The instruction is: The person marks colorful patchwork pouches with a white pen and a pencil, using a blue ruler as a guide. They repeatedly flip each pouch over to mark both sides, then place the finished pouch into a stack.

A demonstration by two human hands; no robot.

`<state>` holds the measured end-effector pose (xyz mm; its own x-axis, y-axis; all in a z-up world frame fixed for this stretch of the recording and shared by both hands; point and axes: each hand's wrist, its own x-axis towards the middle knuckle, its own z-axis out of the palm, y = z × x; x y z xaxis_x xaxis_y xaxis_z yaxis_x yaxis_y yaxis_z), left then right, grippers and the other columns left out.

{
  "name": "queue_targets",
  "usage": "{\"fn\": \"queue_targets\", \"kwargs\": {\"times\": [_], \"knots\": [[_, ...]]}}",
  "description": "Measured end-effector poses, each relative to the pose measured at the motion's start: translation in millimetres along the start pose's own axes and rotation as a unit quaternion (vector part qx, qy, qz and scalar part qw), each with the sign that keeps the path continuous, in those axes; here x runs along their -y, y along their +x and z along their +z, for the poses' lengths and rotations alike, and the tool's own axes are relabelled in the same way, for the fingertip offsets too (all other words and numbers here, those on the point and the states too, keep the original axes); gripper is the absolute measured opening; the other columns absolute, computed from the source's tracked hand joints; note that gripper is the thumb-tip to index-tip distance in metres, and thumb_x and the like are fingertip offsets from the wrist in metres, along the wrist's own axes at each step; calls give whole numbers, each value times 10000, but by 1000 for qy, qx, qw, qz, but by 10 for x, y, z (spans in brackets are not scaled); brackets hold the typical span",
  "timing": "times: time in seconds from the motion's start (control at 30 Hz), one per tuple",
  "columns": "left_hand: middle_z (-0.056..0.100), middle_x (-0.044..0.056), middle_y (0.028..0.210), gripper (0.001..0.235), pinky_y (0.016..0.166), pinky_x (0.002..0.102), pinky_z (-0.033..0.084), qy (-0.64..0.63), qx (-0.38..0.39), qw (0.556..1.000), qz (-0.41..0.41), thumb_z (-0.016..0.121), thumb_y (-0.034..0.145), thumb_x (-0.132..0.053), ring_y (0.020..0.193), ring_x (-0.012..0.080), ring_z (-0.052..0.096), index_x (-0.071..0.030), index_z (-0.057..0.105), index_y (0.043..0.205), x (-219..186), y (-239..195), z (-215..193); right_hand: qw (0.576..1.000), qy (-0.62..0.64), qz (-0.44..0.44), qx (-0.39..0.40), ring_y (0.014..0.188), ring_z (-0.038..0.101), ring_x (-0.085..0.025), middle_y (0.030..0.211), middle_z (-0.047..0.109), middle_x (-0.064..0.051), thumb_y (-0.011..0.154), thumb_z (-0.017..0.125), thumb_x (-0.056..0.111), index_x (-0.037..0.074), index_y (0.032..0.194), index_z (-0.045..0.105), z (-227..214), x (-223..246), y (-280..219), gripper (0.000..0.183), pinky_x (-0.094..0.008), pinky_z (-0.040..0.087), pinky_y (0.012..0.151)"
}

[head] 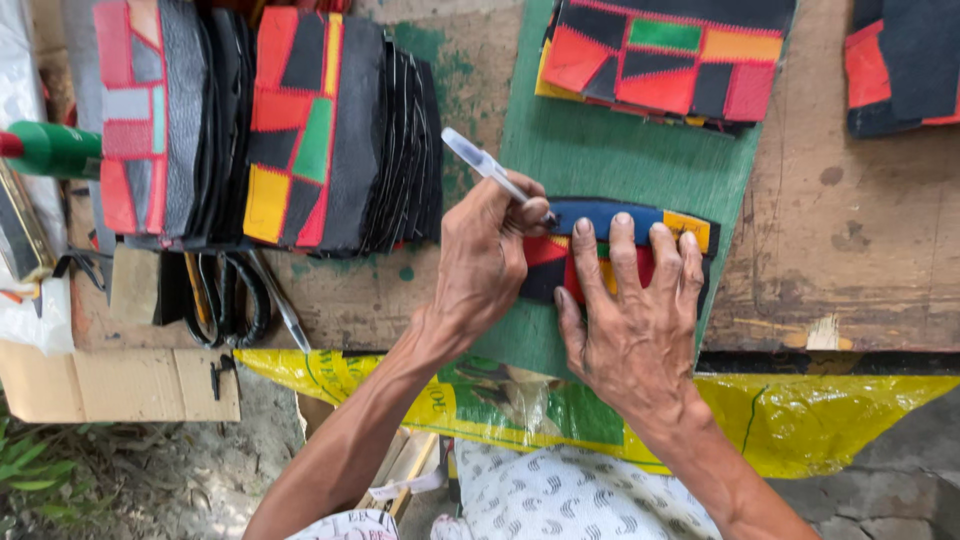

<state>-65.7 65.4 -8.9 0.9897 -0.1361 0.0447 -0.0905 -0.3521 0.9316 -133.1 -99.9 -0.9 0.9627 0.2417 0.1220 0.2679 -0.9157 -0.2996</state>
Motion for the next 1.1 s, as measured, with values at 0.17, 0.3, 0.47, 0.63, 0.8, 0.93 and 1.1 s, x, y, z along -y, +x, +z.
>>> {"fn": "queue_targets", "kwargs": {"times": [0.17,0.3,0.47,0.63,0.8,0.93,1.1], "knots": [[684,122,918,80,731,317,582,12,4,1000,9,643,996,39,811,194,716,5,610,1061,56,1,7,1000,-10,3,15,1296,450,-507,1448,505,-268,924,681,354,61,1462,588,10,-6,-18,620,-672,316,1150],[674,145,942,107,731,343,566,53,11,998,28,668,982,46,828,248,708,4,614,1063,-8,-2,-2,1000,-8,4,17,1296,450,-507,1446,504,-267,918,679,354,64,1459,586,5,1,-20,621,-674,314,1148],[648,163,1015,175,763,383,578,93,25,992,84,653,938,85,902,329,704,12,579,1079,-57,22,14,1000,-6,3,10,1305,446,-505,1454,501,-262,924,683,348,64,1469,583,9,-5,18,622,-673,315,1148],[606,165,992,229,741,422,572,111,88,986,91,650,880,119,897,375,672,13,570,1066,-66,33,18,1000,2,1,12,1289,448,-507,1432,496,-269,886,694,346,61,1445,583,-30,8,22,637,-683,311,1124],[605,160,1011,238,759,421,578,136,98,975,143,665,868,99,904,378,661,1,573,1064,-213,53,-25,1000,9,6,2,1293,441,-516,1455,484,-271,898,689,310,33,1453,563,-9,18,-33,634,-678,305,1146],[655,134,990,187,681,405,560,160,119,973,120,725,885,6,860,352,689,-42,618,1031,-464,261,-76,998,-57,6,10,1318,414,-558,1434,469,-326,895,658,268,-54,1462,509,127,89,34,670,-663,295,1159],[661,114,998,161,740,417,544,25,209,970,122,679,913,-28,886,350,675,-73,609,1051,-520,378,450,993,-72,14,91,1371,363,-514,1463,470,-291,858,583,294,-31,1443,475,323,160,-62,679,-663,208,1158]]}}
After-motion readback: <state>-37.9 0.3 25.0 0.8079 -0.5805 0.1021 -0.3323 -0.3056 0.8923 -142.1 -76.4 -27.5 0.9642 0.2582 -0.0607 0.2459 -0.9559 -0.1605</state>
